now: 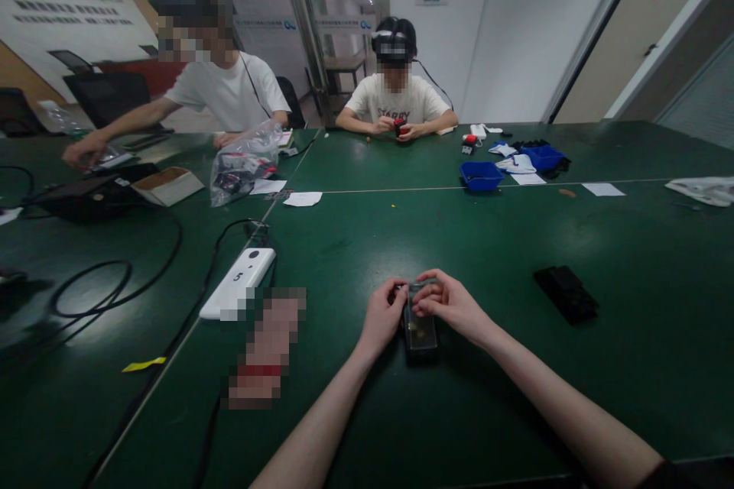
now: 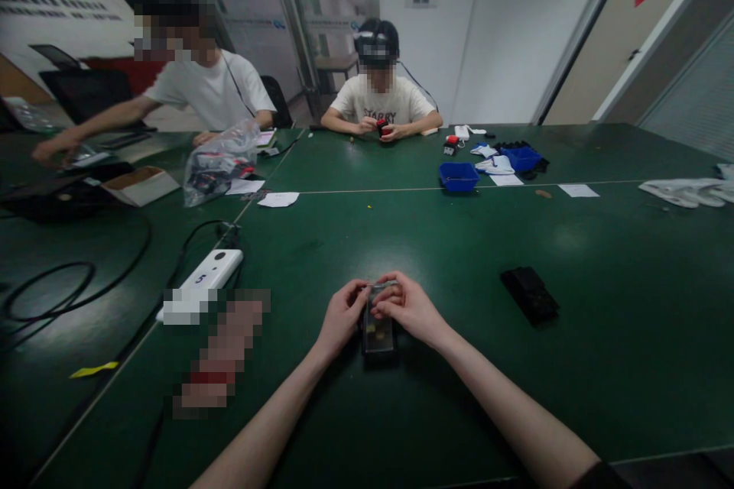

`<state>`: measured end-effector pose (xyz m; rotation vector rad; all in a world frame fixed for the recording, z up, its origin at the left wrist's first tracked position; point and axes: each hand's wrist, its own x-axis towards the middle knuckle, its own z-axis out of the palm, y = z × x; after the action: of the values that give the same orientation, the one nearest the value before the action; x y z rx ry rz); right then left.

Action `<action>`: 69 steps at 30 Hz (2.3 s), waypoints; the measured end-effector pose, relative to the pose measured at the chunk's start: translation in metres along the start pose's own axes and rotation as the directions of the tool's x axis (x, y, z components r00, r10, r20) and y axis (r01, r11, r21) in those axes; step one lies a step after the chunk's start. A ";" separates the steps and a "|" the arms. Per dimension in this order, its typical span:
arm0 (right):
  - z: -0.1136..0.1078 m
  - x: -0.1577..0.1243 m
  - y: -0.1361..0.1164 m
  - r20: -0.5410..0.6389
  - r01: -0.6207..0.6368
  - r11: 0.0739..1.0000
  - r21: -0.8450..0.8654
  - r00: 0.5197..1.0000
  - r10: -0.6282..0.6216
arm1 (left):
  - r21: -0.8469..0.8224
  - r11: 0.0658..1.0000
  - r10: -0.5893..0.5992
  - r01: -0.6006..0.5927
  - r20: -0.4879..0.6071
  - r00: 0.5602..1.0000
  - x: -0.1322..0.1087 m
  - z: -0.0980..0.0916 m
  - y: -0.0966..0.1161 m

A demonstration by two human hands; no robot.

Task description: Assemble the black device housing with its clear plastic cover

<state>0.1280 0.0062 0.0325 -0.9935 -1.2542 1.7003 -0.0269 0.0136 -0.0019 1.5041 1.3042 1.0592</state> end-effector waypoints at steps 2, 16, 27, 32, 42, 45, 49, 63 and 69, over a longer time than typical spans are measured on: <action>-0.001 0.000 0.001 0.027 0.018 0.999 -0.047 0.999 -0.017 | -0.001 1.000 -0.009 0.009 -0.006 1.000 0.000 0.000 0.002; -0.014 0.003 0.008 0.013 0.222 0.692 -0.687 0.955 -0.295 | -0.021 1.000 -0.014 0.015 0.004 1.000 -0.001 -0.001 0.004; -0.021 0.009 0.017 -0.050 0.127 0.821 -0.557 0.981 -0.186 | -0.050 0.998 -0.048 0.047 -0.013 0.999 -0.002 0.001 0.006; -0.019 0.009 0.018 -0.028 0.112 0.793 -0.599 0.987 -0.160 | -0.105 0.993 -0.059 0.053 -0.056 0.997 -0.002 0.002 0.003; -0.014 0.005 0.029 0.083 0.245 0.827 -0.506 0.968 -0.236 | -0.186 0.982 -0.038 0.018 -0.106 0.994 -0.002 0.000 0.008; -0.017 0.007 0.025 0.070 0.265 0.814 -0.517 0.961 -0.269 | -0.252 0.966 -0.067 0.050 -0.060 0.996 -0.002 0.002 0.007; -0.039 0.011 0.008 -0.054 0.238 0.621 -0.747 0.909 -0.413 | -0.327 0.937 -0.142 0.125 -0.028 0.990 -0.002 0.006 0.007; -0.152 0.007 -0.009 -0.251 -0.413 -0.139 -0.900 0.752 -0.609 | -0.203 0.973 -0.102 0.108 0.040 0.994 -0.003 0.002 0.005; -0.156 0.016 0.003 -0.221 -0.422 -0.212 -0.882 0.766 -0.604 | -0.140 0.983 -0.109 0.116 0.057 0.992 -0.003 0.001 0.003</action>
<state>0.2636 0.0751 -0.0050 -2.0145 -1.9933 -0.5479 -0.0252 0.0104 0.0005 1.3261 1.2373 1.0148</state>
